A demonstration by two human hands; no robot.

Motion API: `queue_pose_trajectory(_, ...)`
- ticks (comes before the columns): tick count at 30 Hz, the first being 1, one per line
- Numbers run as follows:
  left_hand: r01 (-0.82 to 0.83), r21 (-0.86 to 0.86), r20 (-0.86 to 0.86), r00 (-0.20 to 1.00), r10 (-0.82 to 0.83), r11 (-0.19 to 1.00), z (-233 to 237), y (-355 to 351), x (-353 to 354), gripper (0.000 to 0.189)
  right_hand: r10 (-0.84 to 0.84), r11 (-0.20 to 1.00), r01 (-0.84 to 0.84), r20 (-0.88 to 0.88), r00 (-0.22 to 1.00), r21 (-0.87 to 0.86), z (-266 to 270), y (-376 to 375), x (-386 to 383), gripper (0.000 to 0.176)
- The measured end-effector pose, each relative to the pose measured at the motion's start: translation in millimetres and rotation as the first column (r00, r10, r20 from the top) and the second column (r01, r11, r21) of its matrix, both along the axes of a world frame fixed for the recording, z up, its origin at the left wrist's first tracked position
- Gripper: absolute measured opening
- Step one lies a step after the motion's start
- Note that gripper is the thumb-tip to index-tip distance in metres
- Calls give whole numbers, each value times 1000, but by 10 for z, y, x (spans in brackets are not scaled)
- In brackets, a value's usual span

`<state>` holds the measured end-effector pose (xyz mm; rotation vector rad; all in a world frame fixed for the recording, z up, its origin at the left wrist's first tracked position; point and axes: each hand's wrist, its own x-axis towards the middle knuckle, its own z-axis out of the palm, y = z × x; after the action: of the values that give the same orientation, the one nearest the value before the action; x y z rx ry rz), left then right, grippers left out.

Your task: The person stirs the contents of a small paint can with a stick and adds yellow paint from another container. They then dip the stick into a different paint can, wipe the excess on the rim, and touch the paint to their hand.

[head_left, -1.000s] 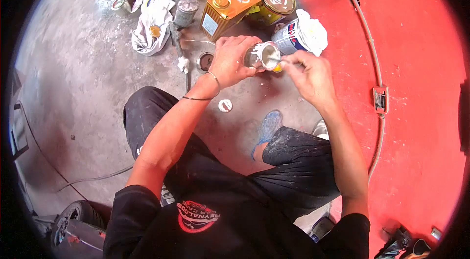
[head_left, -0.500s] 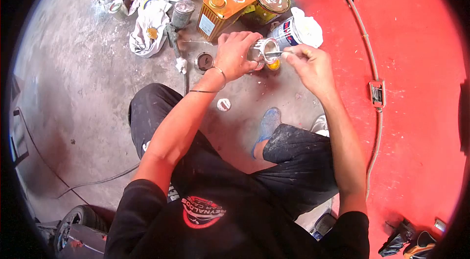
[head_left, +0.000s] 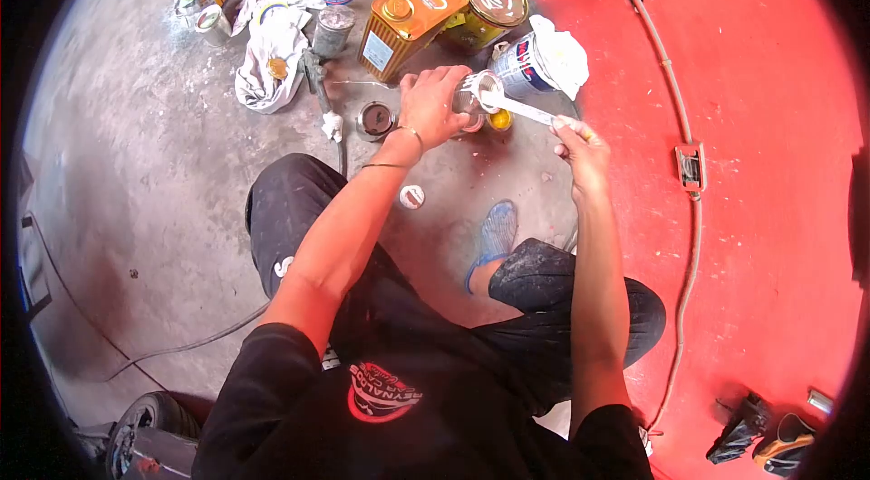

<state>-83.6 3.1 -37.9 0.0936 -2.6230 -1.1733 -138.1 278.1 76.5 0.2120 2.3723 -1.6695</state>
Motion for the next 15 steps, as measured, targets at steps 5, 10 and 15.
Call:
queue_pose_trajectory(5, 2, 23, 32, 999, -3, 1000, 7, 16, 15, 78, -72, 995, 76, 60, 996, -67, 3, 252, 7, 26)
queue_pose_trajectory(10, 15, 40, 49, 999, -17, 999, -18, -5, 12, 79, -94, 981, 113, 124, 988, -155, 25, 281, 48, 27)
queue_pose_trajectory(15, 33, 131, 9, 999, -34, 991, -17, 34, -8, 79, -114, 973, 148, 189, 975, -179, -79, 264, 59, 28)
